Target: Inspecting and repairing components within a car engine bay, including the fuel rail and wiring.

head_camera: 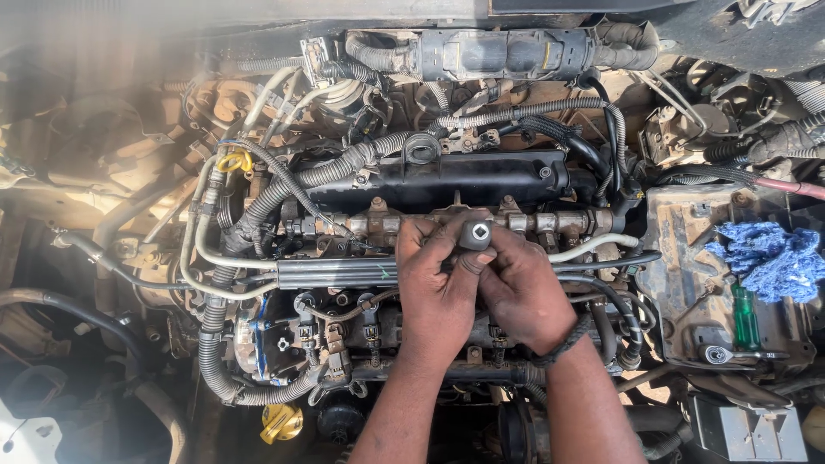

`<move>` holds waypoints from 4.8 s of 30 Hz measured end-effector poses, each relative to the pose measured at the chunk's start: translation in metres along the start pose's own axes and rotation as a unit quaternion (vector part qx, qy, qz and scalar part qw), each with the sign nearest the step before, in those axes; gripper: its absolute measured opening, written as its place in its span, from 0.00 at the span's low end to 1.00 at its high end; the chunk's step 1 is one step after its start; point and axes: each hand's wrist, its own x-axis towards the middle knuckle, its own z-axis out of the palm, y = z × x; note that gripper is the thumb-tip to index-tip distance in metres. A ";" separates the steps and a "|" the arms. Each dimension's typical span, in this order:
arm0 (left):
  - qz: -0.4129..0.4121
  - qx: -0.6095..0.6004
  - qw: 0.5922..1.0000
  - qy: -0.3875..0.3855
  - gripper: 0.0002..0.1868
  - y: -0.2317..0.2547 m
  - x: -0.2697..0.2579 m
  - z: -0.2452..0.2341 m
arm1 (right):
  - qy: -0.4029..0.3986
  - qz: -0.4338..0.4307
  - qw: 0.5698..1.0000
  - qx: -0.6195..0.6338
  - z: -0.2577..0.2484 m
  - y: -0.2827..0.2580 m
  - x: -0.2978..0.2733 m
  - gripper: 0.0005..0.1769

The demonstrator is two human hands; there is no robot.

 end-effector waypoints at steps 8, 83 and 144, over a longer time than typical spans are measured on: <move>0.022 0.044 0.999 -0.016 0.32 0.014 0.004 -0.008 | 0.116 0.031 0.991 -0.066 0.022 -0.012 0.000 0.08; -0.465 0.335 0.811 -0.115 0.35 0.049 0.035 -0.178 | -0.167 0.283 0.711 -0.622 -0.024 -0.001 -0.006 0.53; -0.158 -0.094 0.965 -0.186 0.37 0.034 0.011 -0.176 | -0.015 0.049 0.898 0.438 0.056 -0.069 -0.008 0.17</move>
